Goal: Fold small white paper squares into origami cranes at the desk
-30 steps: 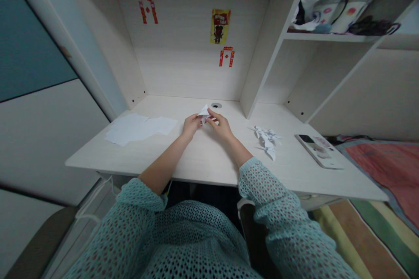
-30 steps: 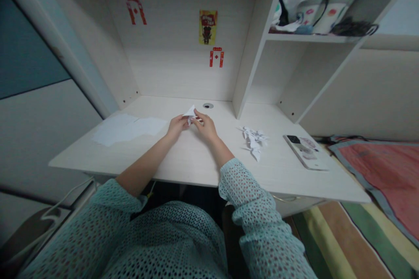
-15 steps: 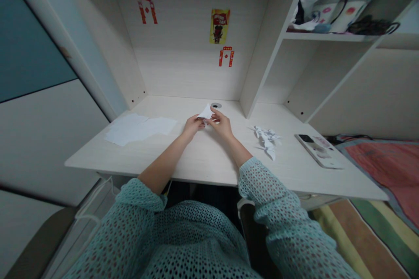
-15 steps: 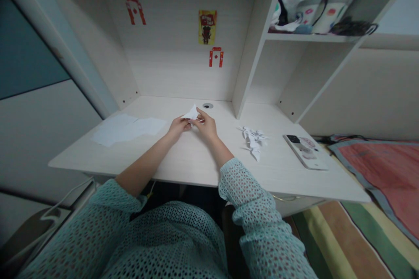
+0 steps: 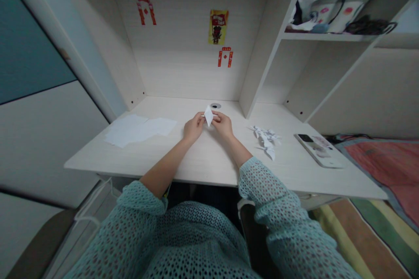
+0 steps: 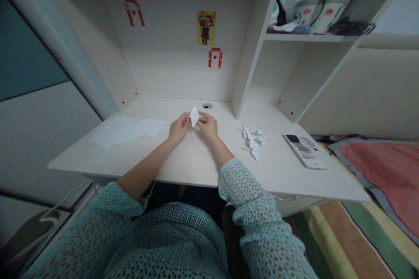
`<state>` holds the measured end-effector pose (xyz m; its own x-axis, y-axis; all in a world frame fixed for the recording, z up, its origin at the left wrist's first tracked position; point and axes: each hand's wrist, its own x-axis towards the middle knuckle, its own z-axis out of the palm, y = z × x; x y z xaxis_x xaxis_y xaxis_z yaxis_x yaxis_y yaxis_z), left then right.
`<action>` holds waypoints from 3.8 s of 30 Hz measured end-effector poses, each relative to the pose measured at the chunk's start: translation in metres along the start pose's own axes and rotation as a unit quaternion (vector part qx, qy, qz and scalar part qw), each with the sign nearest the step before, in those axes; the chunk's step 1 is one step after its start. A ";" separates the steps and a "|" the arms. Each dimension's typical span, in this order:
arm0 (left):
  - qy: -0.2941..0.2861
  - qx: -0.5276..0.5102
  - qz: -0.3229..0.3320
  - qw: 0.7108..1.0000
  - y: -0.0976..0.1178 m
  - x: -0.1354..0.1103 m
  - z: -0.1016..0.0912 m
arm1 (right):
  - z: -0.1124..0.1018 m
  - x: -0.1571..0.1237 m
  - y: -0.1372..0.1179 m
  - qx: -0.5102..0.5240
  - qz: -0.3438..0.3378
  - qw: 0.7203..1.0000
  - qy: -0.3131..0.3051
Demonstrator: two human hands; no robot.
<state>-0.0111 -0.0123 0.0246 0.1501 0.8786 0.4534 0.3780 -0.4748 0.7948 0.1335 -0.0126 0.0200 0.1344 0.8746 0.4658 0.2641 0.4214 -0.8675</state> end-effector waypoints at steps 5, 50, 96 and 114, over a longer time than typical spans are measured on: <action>0.007 0.081 0.001 0.997 0.010 -0.006 -0.005 | 0.000 0.005 0.010 0.055 0.030 0.998 -0.003; 0.070 -0.033 0.005 0.997 0.018 -0.005 -0.006 | 0.002 0.005 0.017 0.095 0.062 0.993 -0.038; 0.032 -0.048 0.007 0.998 -0.006 0.005 0.000 | -0.003 -0.008 -0.007 -0.303 0.015 0.953 0.022; 0.043 -0.004 0.007 0.999 0.005 0.002 -0.003 | -0.002 -0.001 0.012 -0.190 0.028 0.981 0.011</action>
<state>-0.0117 -0.0130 0.0310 0.0756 0.8640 0.4978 0.3684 -0.4881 0.7912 0.1381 -0.0087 0.0099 0.1783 0.8870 0.4261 0.5926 0.2489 -0.7661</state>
